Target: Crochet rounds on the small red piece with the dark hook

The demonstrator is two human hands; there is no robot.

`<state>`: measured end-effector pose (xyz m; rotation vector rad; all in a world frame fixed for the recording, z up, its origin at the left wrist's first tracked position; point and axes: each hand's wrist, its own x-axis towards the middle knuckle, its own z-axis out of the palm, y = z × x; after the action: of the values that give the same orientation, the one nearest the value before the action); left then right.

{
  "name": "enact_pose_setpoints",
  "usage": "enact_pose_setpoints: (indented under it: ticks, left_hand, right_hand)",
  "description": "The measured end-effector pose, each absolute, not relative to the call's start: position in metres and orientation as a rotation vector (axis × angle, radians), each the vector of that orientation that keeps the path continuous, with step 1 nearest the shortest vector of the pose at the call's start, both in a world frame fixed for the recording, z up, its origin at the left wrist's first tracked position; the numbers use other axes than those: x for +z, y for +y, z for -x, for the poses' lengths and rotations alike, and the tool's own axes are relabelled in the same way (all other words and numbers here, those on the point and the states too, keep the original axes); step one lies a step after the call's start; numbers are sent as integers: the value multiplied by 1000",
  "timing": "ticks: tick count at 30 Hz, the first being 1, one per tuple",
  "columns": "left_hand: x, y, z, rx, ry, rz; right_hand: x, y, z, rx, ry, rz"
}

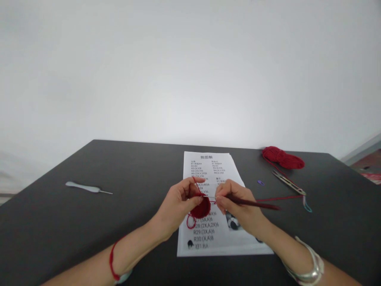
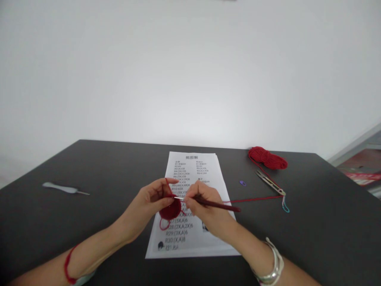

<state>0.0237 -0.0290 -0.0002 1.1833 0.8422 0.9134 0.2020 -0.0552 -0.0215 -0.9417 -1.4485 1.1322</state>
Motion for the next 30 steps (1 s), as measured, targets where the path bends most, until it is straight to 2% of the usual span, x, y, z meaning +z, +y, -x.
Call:
enact_pose_setpoints:
  ticks: [9,23,30]
  left_hand:
    - [-1,-27,-24,904,856,-1188]
    - [1,-27,-24,928,850,-1213]
    - [0,-25,-24,920,869,-1221]
  right_hand:
    - [-22,-65,-193,862,-1537,994]
    - [-25,-57,-197,1132,-1366,855]
    - [-23,-65,-191,810,-1528,996]
